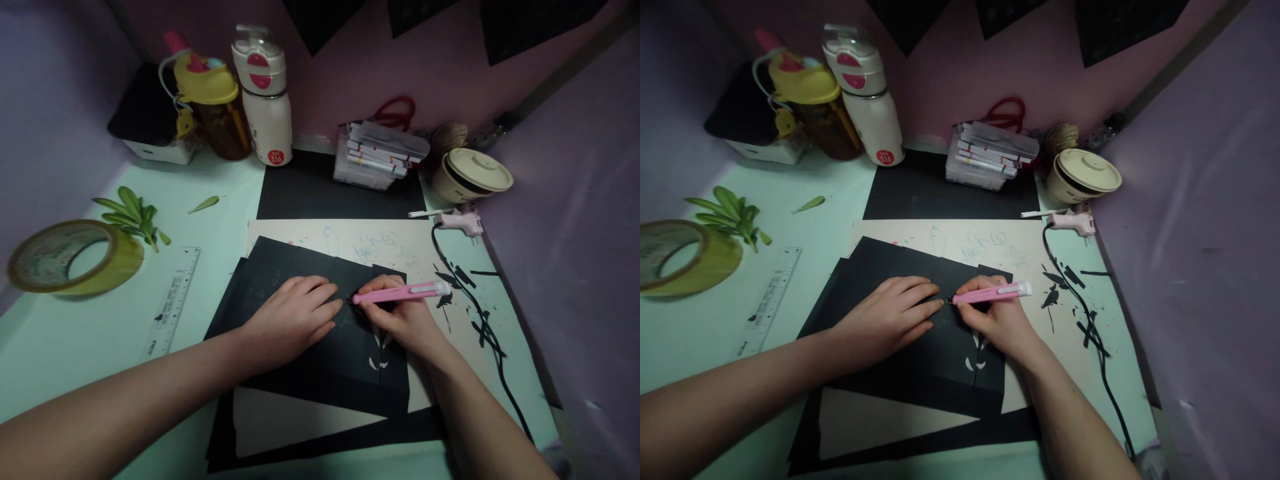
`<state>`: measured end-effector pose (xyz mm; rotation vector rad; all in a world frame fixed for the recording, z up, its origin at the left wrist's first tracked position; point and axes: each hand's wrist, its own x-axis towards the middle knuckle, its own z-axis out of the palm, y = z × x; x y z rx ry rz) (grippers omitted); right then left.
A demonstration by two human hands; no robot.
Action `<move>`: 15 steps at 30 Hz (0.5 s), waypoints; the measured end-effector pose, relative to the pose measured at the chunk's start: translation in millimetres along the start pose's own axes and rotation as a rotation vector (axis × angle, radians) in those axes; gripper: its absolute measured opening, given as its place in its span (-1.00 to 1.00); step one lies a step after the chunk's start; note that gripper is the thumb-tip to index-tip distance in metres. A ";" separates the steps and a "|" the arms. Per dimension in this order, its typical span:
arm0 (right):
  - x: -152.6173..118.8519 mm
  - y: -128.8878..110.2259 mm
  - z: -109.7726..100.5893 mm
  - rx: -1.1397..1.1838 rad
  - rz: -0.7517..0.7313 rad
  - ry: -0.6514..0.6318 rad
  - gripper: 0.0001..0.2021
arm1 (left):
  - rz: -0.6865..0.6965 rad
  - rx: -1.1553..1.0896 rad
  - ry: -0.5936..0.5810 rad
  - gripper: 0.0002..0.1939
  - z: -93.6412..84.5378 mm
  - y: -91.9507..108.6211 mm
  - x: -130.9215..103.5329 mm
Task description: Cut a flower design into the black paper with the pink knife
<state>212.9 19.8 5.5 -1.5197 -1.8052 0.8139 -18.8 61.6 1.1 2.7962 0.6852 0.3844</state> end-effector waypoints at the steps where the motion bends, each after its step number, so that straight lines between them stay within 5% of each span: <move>1: -0.2 -0.4 -1.4 0.006 -0.006 0.011 -0.94 | -0.001 -0.002 -0.001 -0.73 0.0 0.0 0.0; 6: -0.7 -5.3 -7.1 0.140 0.090 0.133 -0.92 | 0.002 -0.004 -0.016 -0.73 -0.3 -0.1 -0.6; 15: -1.0 -6.4 -4.3 0.097 0.101 0.076 -0.93 | -0.006 -0.012 -0.031 -0.71 -0.5 0.2 -0.7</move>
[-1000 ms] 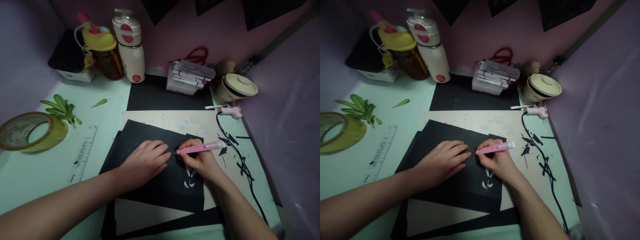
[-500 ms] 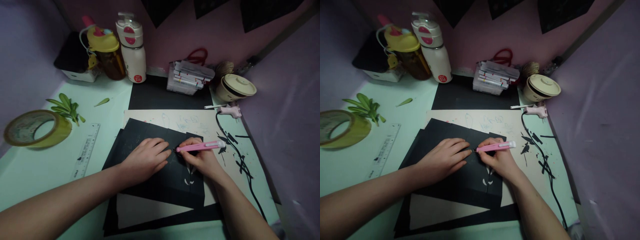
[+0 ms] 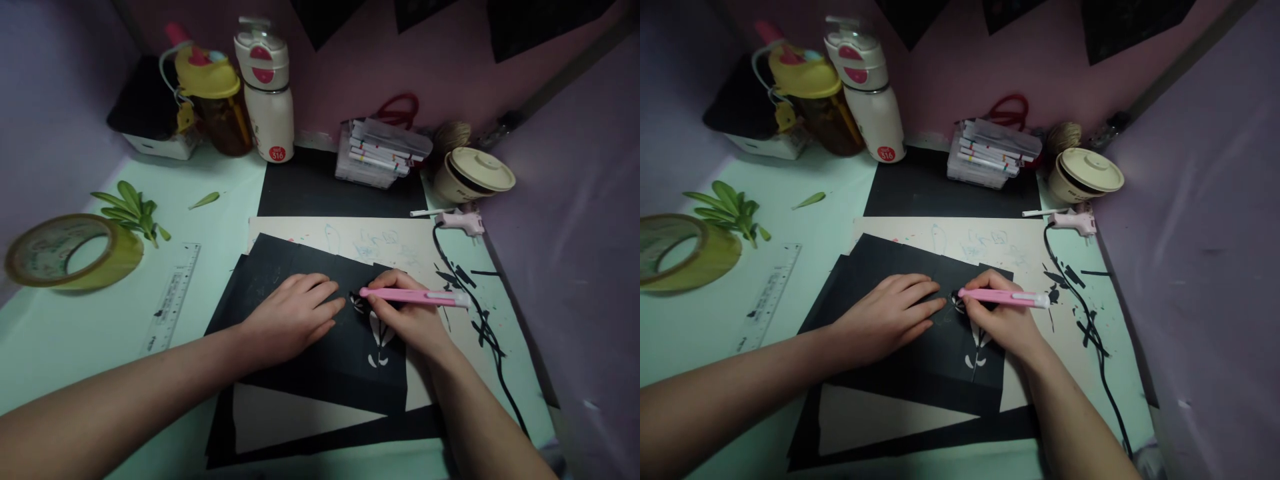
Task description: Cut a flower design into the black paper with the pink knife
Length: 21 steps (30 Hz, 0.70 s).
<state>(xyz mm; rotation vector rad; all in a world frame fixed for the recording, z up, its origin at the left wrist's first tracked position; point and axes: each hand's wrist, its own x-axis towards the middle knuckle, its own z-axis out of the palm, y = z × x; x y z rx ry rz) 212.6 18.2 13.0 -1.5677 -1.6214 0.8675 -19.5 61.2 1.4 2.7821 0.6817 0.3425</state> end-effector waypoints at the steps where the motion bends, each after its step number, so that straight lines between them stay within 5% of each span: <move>1: 0.1 -0.5 -0.2 0.000 -0.005 0.001 -0.95 | -0.002 -0.003 -0.001 -0.71 -0.2 0.1 0.0; 12: 0.6 2.7 3.8 0.083 -0.069 0.173 -0.97 | 0.022 0.019 0.012 -0.70 0.1 -0.3 0.2; 21: 0.7 2.8 2.7 0.104 -0.060 0.095 -0.91 | 0.027 0.029 0.004 -0.70 0.0 -0.7 0.2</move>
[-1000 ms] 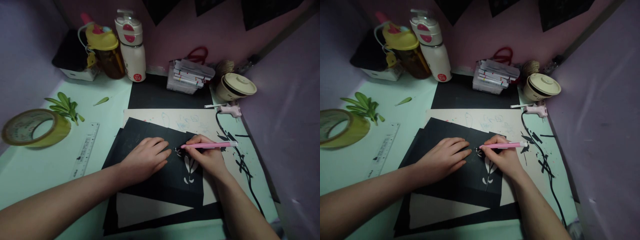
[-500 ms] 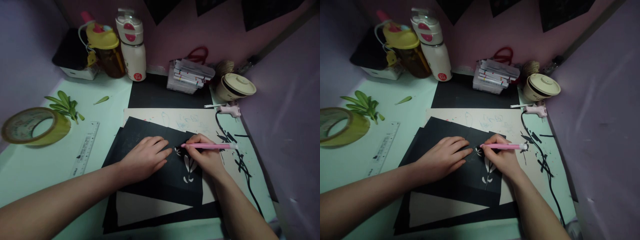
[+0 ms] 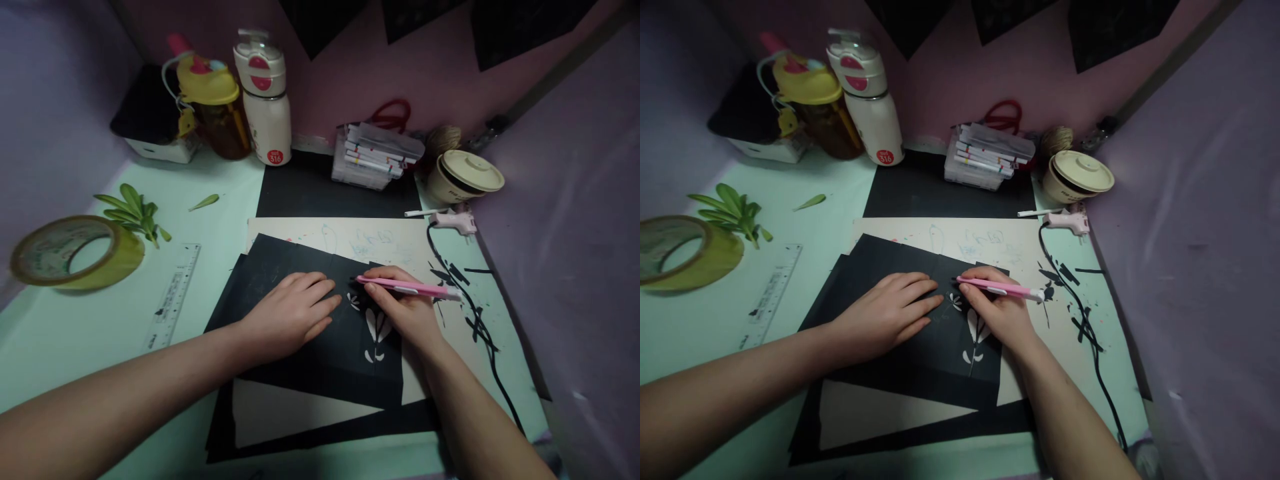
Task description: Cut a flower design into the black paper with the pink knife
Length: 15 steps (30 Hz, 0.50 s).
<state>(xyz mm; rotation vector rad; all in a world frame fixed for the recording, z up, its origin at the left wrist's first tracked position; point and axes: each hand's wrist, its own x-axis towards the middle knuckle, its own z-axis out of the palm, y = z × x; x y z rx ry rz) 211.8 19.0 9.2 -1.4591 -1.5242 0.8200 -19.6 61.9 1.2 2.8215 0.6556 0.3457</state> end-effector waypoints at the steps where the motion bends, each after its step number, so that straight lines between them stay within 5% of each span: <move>1: 0.1 -0.8 -1.0 0.001 0.001 -0.001 -0.91 | 0.003 0.002 -0.007 -0.70 0.0 -0.4 -0.1; 10: 0.3 -9.0 -7.6 -0.030 0.046 -0.072 -0.92 | 0.118 -0.069 -0.223 -0.57 -14.4 -16.2 3.5; 15: 0.4 -13.8 -8.8 -0.008 0.066 -0.177 -0.89 | 0.118 -0.188 -0.229 -0.62 -15.1 -24.5 5.0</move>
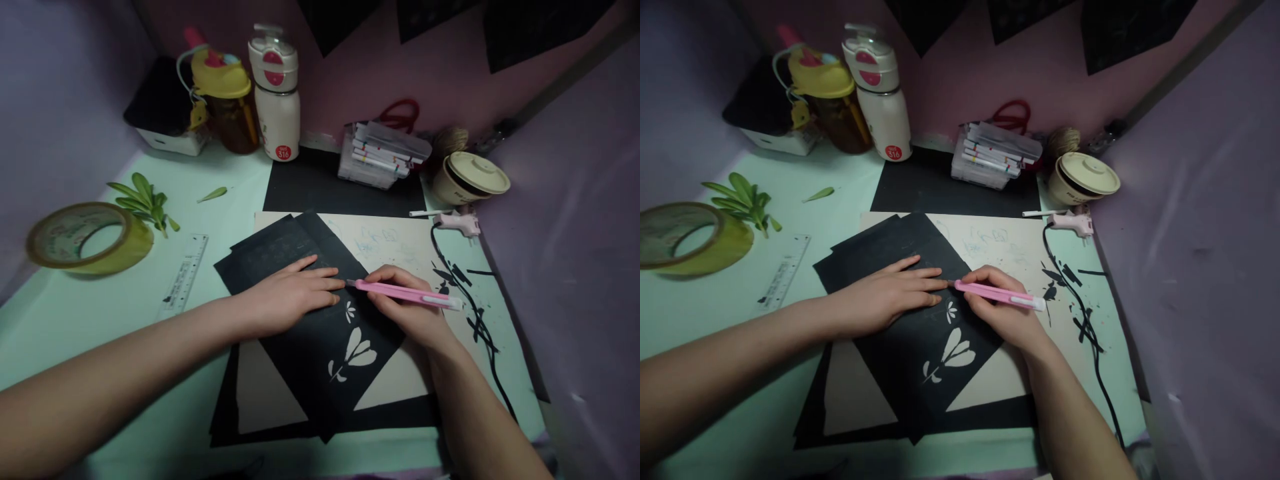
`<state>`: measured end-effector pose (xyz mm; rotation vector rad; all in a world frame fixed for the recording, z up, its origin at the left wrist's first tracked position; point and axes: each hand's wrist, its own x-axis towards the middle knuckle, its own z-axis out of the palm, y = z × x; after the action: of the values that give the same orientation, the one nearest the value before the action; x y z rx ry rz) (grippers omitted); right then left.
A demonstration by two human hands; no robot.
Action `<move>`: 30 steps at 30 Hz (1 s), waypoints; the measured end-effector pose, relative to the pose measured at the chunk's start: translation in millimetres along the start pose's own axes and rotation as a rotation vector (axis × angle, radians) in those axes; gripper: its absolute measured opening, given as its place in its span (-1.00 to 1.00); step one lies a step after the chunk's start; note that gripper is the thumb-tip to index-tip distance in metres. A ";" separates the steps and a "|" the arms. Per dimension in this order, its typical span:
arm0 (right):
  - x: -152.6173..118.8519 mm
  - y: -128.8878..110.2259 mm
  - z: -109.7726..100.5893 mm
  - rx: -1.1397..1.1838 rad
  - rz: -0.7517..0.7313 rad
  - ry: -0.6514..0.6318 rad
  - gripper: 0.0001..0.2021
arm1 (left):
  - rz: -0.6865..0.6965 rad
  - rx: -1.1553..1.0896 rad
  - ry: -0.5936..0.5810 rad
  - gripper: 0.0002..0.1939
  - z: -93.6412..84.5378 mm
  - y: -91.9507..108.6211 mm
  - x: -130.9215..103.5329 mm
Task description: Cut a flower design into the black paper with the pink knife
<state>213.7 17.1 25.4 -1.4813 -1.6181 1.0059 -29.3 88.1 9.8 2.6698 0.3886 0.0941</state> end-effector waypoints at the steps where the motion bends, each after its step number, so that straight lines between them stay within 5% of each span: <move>1: 0.0 0.2 -0.3 0.001 -0.010 -0.015 -0.88 | 0.003 -0.020 0.007 -0.62 0.4 -0.9 0.0; 12: -6.1 7.1 5.7 0.072 -0.008 -0.081 -0.93 | 0.169 -0.036 0.052 -0.72 -1.5 -8.4 -1.2; 19: -4.2 7.9 7.7 0.078 0.006 -0.125 -0.94 | 0.105 0.187 0.072 -0.66 0.1 10.0 -4.9; 30: -3.9 8.6 10.9 0.050 0.036 -0.152 -0.94 | 0.099 0.155 0.027 -0.68 4.0 14.4 -3.0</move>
<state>208.2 12.7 12.8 -1.4344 -1.6642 1.1961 -28.0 73.1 12.4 2.8429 0.2828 0.1353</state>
